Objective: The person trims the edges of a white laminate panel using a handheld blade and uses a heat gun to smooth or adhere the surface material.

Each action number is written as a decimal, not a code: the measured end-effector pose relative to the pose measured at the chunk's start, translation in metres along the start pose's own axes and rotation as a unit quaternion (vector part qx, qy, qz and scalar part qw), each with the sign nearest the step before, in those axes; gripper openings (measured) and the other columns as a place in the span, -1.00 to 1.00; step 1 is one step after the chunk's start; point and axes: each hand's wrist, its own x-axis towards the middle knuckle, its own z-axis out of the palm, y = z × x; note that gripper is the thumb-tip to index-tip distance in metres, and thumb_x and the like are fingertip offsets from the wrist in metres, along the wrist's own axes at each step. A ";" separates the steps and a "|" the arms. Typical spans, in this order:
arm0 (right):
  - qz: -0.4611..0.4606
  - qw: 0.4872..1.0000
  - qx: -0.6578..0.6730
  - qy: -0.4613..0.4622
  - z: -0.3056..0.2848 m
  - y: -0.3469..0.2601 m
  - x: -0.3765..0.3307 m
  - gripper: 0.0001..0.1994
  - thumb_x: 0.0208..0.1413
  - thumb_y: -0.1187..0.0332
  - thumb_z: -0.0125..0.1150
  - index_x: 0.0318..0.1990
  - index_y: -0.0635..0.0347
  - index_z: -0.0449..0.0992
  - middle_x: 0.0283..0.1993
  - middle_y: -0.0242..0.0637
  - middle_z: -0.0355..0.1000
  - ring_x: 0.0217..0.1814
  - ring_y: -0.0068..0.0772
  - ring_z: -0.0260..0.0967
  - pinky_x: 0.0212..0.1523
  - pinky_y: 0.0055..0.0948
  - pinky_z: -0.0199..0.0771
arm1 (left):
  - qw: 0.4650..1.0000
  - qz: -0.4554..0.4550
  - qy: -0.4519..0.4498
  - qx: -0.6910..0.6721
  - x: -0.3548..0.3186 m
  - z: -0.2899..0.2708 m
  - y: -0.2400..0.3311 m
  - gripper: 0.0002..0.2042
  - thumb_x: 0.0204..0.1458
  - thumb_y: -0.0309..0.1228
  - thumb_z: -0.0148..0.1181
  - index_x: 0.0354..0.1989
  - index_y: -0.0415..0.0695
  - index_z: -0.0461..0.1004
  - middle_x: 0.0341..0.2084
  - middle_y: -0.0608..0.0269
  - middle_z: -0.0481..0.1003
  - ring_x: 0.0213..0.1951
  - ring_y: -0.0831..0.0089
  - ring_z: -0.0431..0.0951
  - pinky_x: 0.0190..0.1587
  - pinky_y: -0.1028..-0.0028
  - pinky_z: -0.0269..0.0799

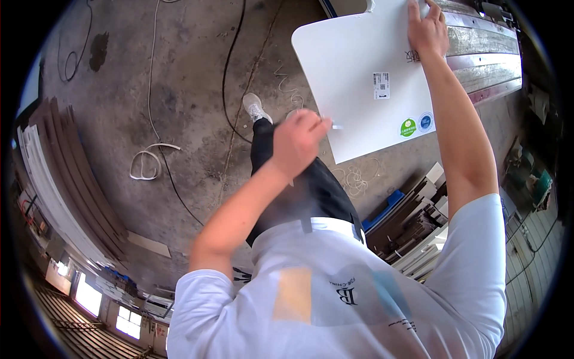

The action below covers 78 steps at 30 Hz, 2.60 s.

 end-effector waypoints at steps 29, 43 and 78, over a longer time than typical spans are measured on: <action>0.013 1.000 0.000 0.000 -0.008 -0.008 -0.005 -0.42 0.45 -0.12 -0.01 0.47 -0.04 0.28 0.50 0.06 0.32 0.50 0.24 0.28 0.49 0.06 0.23 | 0.997 -0.011 0.069 -0.023 0.042 0.004 -0.061 -0.77 0.07 -0.55 0.29 -0.20 0.13 0.71 -0.43 0.34 0.48 -0.34 0.29 0.57 -0.39 0.29 0.48; 0.035 0.999 0.012 -0.023 -0.007 -0.012 -0.004 -0.39 0.45 -0.16 -0.03 0.48 -0.06 0.25 0.50 0.07 0.31 0.50 0.26 0.27 0.48 0.07 0.24 | 0.907 -0.107 -0.293 -0.284 -0.143 0.011 0.052 -0.81 0.14 -0.52 0.28 -0.13 0.04 0.68 -0.28 0.29 0.58 -0.21 0.33 0.66 -0.18 0.31 0.64; 0.032 0.999 -0.012 -0.001 -0.016 -0.004 -0.009 -0.40 0.45 -0.13 0.02 0.47 -0.02 0.28 0.46 0.05 0.34 0.48 0.19 0.29 0.48 0.04 0.24 | 0.832 -0.405 -0.005 -0.378 0.101 0.003 -0.080 -0.62 0.22 -0.14 0.48 -0.34 -0.18 0.48 -0.63 0.44 0.45 -0.62 0.66 0.40 -0.52 0.52 0.32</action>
